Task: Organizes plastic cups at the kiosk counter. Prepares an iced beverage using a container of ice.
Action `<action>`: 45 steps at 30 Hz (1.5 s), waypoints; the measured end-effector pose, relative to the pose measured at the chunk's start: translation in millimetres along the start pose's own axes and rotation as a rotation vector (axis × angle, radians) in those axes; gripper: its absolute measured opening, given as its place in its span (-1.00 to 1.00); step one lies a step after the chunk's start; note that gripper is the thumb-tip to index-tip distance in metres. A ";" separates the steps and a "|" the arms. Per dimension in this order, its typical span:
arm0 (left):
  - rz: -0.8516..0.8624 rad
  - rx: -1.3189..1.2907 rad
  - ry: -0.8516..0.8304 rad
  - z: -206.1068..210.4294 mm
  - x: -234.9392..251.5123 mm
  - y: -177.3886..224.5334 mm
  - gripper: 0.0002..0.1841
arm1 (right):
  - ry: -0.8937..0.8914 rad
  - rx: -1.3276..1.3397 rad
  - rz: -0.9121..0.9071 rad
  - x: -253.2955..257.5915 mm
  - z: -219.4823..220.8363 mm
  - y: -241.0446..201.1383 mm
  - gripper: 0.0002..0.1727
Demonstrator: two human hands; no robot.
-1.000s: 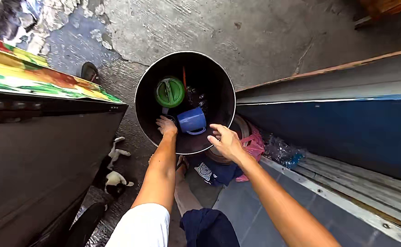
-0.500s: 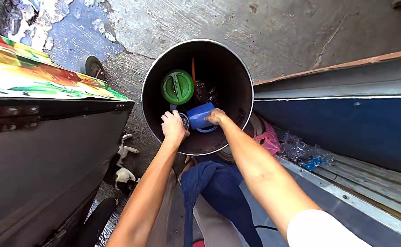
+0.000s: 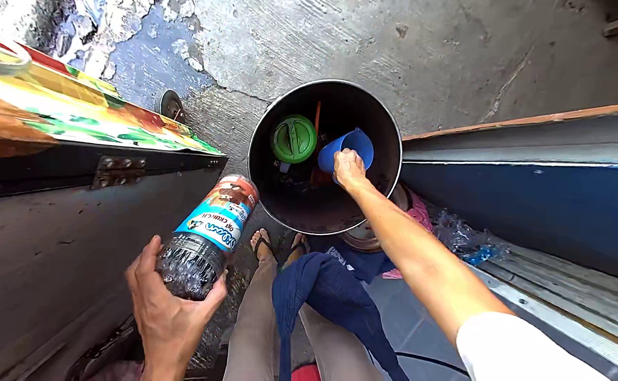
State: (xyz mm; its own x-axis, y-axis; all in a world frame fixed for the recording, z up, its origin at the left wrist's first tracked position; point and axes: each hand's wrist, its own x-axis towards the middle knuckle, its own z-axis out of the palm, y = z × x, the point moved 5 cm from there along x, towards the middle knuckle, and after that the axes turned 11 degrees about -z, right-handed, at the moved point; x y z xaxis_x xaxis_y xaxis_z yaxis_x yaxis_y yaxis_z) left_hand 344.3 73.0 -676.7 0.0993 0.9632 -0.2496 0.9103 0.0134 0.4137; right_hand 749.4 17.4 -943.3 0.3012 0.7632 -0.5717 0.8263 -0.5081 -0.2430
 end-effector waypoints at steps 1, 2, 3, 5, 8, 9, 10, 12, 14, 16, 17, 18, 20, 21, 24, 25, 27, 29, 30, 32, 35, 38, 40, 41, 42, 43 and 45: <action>-0.033 -0.004 -0.005 -1.7 -4.4 -4.9 0.25 | -0.025 -0.024 -0.002 2.8 3.9 -0.3 -0.75; -0.063 -0.010 -0.014 -2.6 -7.7 -11.0 0.27 | -0.051 -0.042 0.006 6.1 7.9 -0.6 -0.74; -0.091 -0.014 -0.023 -3.6 -10.8 -17.4 0.28 | -0.067 -0.047 0.023 9.2 10.6 -1.4 -0.74; -0.128 -0.013 -0.033 -6.6 -17.2 -30.0 0.28 | -0.067 -0.043 0.042 11.9 14.8 -3.5 -0.72; -0.163 -0.022 -0.049 -9.6 -28.4 -46.3 0.26 | -0.051 -0.084 -0.042 10.7 20.6 -8.8 -0.72; -0.172 -0.027 -0.045 -10.2 -31.6 -50.6 0.26 | -0.048 -0.115 -0.085 9.1 22.4 -11.8 -0.72; -0.182 -0.033 -0.041 -10.8 -34.7 -54.1 0.26 | -0.047 -0.151 -0.135 6.6 24.3 -15.4 -0.74; -0.193 -0.051 -0.023 -12.7 -40.1 -59.0 0.26 | -0.089 -0.242 -0.220 -2.8 29.6 -27.2 -0.77; -0.199 -0.075 -0.009 -14.1 -44.1 -60.8 0.26 | -0.168 -0.328 -0.284 -18.3 35.3 -43.9 -0.80; -0.198 -0.101 0.017 -16.2 -46.6 -60.6 0.27 | -0.237 -0.361 -0.322 -34.3 43.7 -58.0 -0.78; -0.198 -0.115 0.032 -18.0 -48.1 -59.4 0.26 | -0.263 -0.367 -0.341 -40.6 48.2 -63.3 -0.77; -0.198 -0.131 0.040 -20.3 -49.9 -58.4 0.26 | -0.282 -0.367 -0.357 -46.8 52.1 -67.5 -0.76; -0.197 -0.173 0.058 -27.0 -53.9 -56.9 0.24 | -0.271 -0.344 -0.394 -58.0 55.8 -73.4 -0.77; -0.203 -0.191 0.066 -31.9 -56.4 -56.7 0.24 | -0.234 -0.333 -0.428 -63.0 56.2 -75.3 -0.81; -0.231 -0.208 0.096 -51.0 -64.1 -55.4 0.25 | -0.210 -0.330 -0.483 -73.9 50.4 -82.9 -0.86; -0.233 -0.209 0.107 -57.5 -66.6 -54.7 0.25 | -0.225 -0.324 -0.479 -76.0 45.1 -84.5 -0.84; -0.226 -0.232 0.128 -70.1 -73.3 -50.8 0.25 | -0.197 -0.261 -0.460 -86.2 25.0 -83.0 -0.83; -0.215 -0.272 0.161 -90.9 -85.3 -42.5 0.22 | -0.105 -0.185 -0.441 -107.7 -9.7 -83.2 -0.77; -0.215 -0.277 0.181 -105.0 -93.7 -38.2 0.19 | -0.034 -0.149 -0.451 -120.9 -30.6 -85.9 -0.72; -0.215 -0.274 0.238 -137.6 -115.2 -31.6 0.16 | 0.066 -0.110 -0.477 -149.3 -82.8 -100.6 -0.63; -0.219 -0.323 0.328 -189.7 -161.1 -24.7 0.18 | 0.221 -0.090 -0.519 -211.9 -168.2 -124.5 -0.53; -0.239 -0.372 0.424 -249.3 -214.2 -20.1 0.21 | 0.394 -0.092 -0.666 -286.6 -251.4 -165.9 -0.49; -0.264 -0.379 0.491 -290.3 -245.8 -22.6 0.22 | 0.465 -0.097 -0.851 -332.4 -303.4 -209.5 -0.59; -0.273 -0.379 0.523 -309.3 -261.2 -26.2 0.23 | 0.502 -0.097 -0.958 -356.0 -327.1 -234.5 -0.68; -0.281 -0.373 0.552 -327.5 -275.1 -31.0 0.22 | 0.530 -0.100 -1.061 -378.8 -349.0 -262.2 -0.73; -0.293 -0.365 0.576 -344.6 -287.7 -37.7 0.21 | 0.553 -0.102 -1.158 -400.5 -367.9 -291.6 -0.74; -0.312 -0.384 0.620 -376.9 -310.0 -55.5 0.20 | 0.566 -0.110 -1.331 -440.1 -397.1 -355.8 -0.72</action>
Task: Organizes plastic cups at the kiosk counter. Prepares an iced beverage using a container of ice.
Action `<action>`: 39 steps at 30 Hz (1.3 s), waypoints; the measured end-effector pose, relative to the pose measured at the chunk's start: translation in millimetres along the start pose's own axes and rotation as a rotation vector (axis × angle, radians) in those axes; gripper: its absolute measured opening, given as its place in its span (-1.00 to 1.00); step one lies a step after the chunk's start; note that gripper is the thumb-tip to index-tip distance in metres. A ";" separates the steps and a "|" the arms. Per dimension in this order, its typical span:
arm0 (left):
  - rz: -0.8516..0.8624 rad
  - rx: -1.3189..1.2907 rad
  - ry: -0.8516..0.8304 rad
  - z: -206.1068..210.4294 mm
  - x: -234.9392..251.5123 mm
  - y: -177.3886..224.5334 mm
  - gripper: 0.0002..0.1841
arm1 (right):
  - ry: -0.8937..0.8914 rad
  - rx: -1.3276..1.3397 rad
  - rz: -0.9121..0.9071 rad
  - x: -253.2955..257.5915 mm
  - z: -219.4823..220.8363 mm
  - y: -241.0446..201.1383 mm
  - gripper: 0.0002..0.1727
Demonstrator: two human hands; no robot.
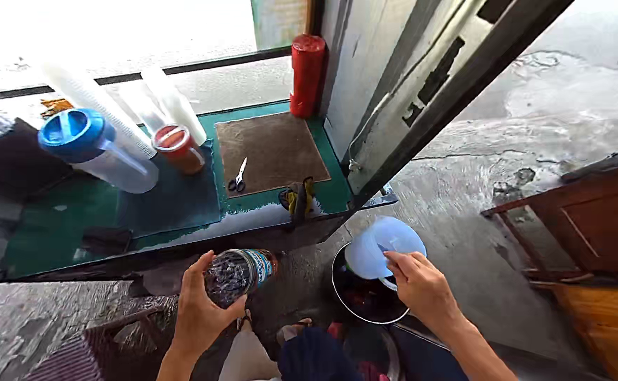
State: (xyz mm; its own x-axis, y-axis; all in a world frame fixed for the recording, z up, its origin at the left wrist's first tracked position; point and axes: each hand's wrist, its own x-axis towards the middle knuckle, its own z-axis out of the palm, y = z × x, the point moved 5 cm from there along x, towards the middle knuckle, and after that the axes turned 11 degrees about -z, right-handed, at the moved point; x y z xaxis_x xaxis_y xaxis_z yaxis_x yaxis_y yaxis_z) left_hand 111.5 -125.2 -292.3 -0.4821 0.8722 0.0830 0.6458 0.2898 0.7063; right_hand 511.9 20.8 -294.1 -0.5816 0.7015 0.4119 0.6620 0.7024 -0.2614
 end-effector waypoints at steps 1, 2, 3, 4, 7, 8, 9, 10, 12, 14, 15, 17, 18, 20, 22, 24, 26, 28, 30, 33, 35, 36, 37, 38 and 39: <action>-0.007 -0.014 0.024 -21.0 4.1 -4.8 0.19 | 0.002 0.013 -0.070 32.2 -6.6 -18.9 -0.72; -0.015 -0.021 0.045 -41.9 9.0 -11.2 0.18 | 0.002 0.021 -0.130 63.6 -7.8 -35.2 -0.72; -0.025 -0.021 0.067 -62.3 15.3 -18.3 0.17 | 0.003 0.023 -0.179 94.8 -3.1 -46.6 -0.72; -0.038 -0.007 0.093 -82.6 21.6 -25.7 0.15 | -0.002 0.023 -0.209 125.1 7.0 -53.1 -0.73; -0.079 0.076 0.164 -145.1 42.5 -50.0 0.12 | -0.037 -0.001 -0.202 211.0 62.7 -43.7 -0.71; -0.090 0.101 0.182 -166.0 49.6 -59.8 0.12 | -0.031 -0.022 -0.188 234.9 84.5 -34.7 -0.69; -0.102 0.110 0.195 -186.4 57.8 -70.6 0.11 | -0.050 -0.051 -0.157 254.6 105.7 -23.4 -0.67; -0.109 0.111 0.203 -206.1 67.1 -82.9 0.10 | -0.074 -0.087 -0.118 269.8 124.8 -11.8 -0.65; -0.108 0.119 0.203 -240.8 88.9 -110.4 0.10 | -0.106 -0.141 0.007 284.0 153.9 6.8 -0.63; -0.102 0.098 0.183 -264.0 117.9 -135.9 0.09 | -0.156 -0.184 0.189 288.6 167.5 20.8 -0.61; -0.102 0.085 0.164 -270.3 131.8 -146.6 0.09 | -0.199 -0.206 0.304 286.1 172.3 26.9 -0.60; -0.090 0.057 0.120 -274.9 160.7 -163.1 0.11 | -0.268 -0.249 0.502 281.5 177.8 33.7 -0.60; -0.068 0.053 0.100 -273.6 176.0 -169.2 0.12 | -0.286 -0.262 0.558 283.5 178.6 34.2 -0.56; -0.006 0.047 0.068 -266.1 200.8 -178.1 0.13 | -0.272 -0.264 0.606 286.9 172.4 18.1 -0.48; 0.031 0.048 0.059 -260.3 220.7 -183.3 0.11 | -0.196 -0.210 0.548 298.4 167.2 -16.8 -0.44; 0.035 0.031 0.038 -258.7 232.4 -187.5 0.11 | -0.178 -0.070 0.447 306.6 176.0 -65.3 -0.43; 0.041 0.002 0.004 -258.7 238.8 -190.4 0.11 | -0.242 0.087 0.361 303.0 200.4 -115.6 -0.43; 0.057 0.005 -0.029 -258.8 242.4 -188.1 0.10 | -0.356 0.248 0.280 296.0 229.0 -163.8 -0.42; 0.073 0.065 -0.071 -264.2 243.6 -182.4 0.08 | -0.445 0.384 0.192 287.3 253.6 -204.9 -0.41; 0.030 0.182 -0.113 -296.3 245.8 -187.2 0.03 | -0.452 0.470 0.140 269.7 271.2 -238.6 -0.41; -0.062 0.232 -0.089 -328.6 251.5 -206.3 0.02 | -0.438 0.459 0.165 253.8 270.4 -237.6 -0.43; -0.111 0.251 -0.052 -343.2 258.8 -218.4 0.02 | -0.427 0.435 0.188 245.0 268.0 -230.0 -0.44; -0.165 0.274 -0.015 -355.5 270.0 -232.5 0.04 | -0.419 0.401 0.214 234.6 265.1 -220.5 -0.45; -0.217 0.294 0.016 -365.0 283.6 -246.7 0.05 | -0.417 0.361 0.238 223.1 261.1 -210.2 -0.46; -0.269 0.312 0.044 -371.3 299.3 -261.4 0.05 | -0.422 0.318 0.257 211.2 256.3 -200.0 -0.47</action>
State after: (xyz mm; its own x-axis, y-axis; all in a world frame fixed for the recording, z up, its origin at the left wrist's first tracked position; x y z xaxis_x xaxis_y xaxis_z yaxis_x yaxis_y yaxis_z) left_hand -421.4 -86.3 -191.1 -0.6790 0.7330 -0.0409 0.6384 0.6171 0.4601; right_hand 135.5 59.4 -378.5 -0.6020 0.7958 -0.0650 0.6703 0.4594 -0.5828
